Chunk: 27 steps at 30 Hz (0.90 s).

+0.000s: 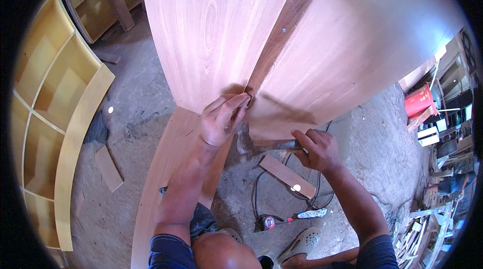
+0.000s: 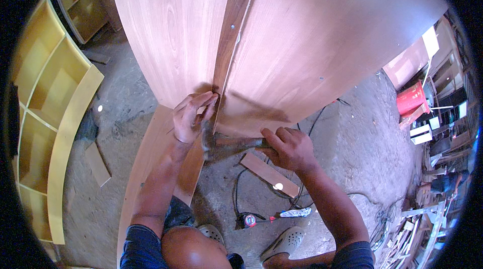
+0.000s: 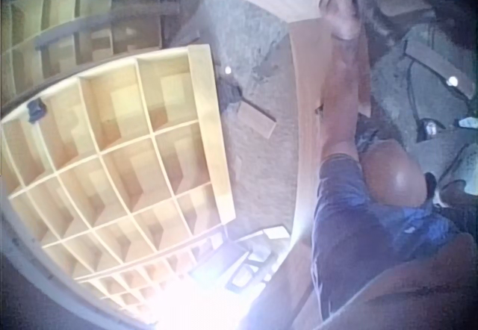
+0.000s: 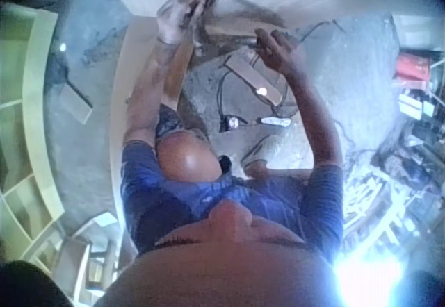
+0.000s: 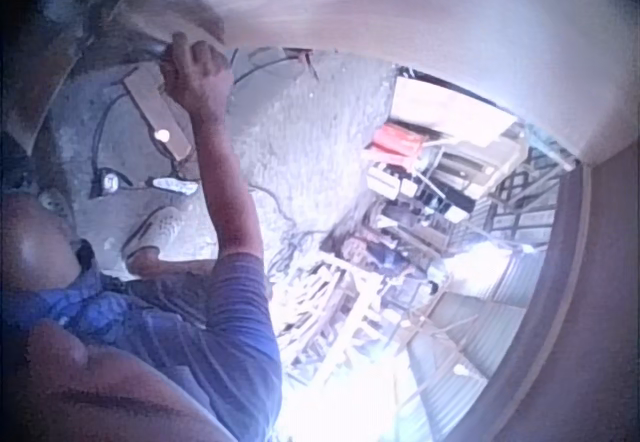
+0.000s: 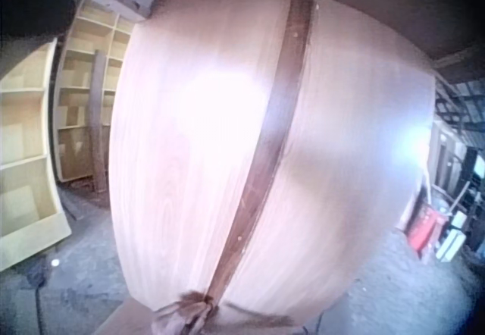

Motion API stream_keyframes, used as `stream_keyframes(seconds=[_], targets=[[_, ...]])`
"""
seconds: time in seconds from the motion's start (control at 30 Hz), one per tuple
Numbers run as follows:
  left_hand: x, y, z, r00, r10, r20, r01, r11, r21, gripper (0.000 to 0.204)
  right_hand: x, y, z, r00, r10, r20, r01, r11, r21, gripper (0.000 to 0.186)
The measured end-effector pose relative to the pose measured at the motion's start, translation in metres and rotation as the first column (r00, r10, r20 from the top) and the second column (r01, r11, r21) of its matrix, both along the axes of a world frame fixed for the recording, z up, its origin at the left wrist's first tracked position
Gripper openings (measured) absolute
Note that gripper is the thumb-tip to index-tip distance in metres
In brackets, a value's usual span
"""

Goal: The person assembles wooden furniture components by hammering a thin wood strip onto a larger panel, measuring with a tape measure, and marking a wood piece with a pencil using a square tool.

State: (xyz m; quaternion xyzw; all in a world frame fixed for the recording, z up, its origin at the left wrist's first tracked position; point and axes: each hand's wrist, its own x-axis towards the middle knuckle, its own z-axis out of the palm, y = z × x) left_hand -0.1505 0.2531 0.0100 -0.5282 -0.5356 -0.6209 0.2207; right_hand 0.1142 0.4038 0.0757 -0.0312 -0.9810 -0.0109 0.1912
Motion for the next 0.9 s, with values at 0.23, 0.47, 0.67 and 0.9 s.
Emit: stream_keyframes(seconds=[0.23,0.47,0.67,0.9], targets=[[-0.005,-0.002,0.005,0.994,0.018,-0.108,-0.020,1.000,-0.013,0.042,0.002,0.011,0.011,0.997,0.036,0.067,-0.038,0.999,0.029,0.047],[-0.010,-0.007,0.010,0.991,0.018,-0.130,-0.027,0.997,-0.071,0.043,-0.009,0.016,0.029,1.000,-0.010,-0.008,0.011,0.989,0.146,0.046],[-0.009,-0.009,0.005,0.997,0.007,-0.071,-0.014,0.995,-0.099,0.041,-0.021,0.021,0.036,1.000,-0.001,0.019,-0.003,0.979,0.202,0.048],[0.002,0.001,-0.023,0.978,0.077,0.195,-0.061,0.994,-0.086,0.047,0.000,0.018,0.050,0.962,0.242,0.131,-0.266,0.937,0.227,0.047]])
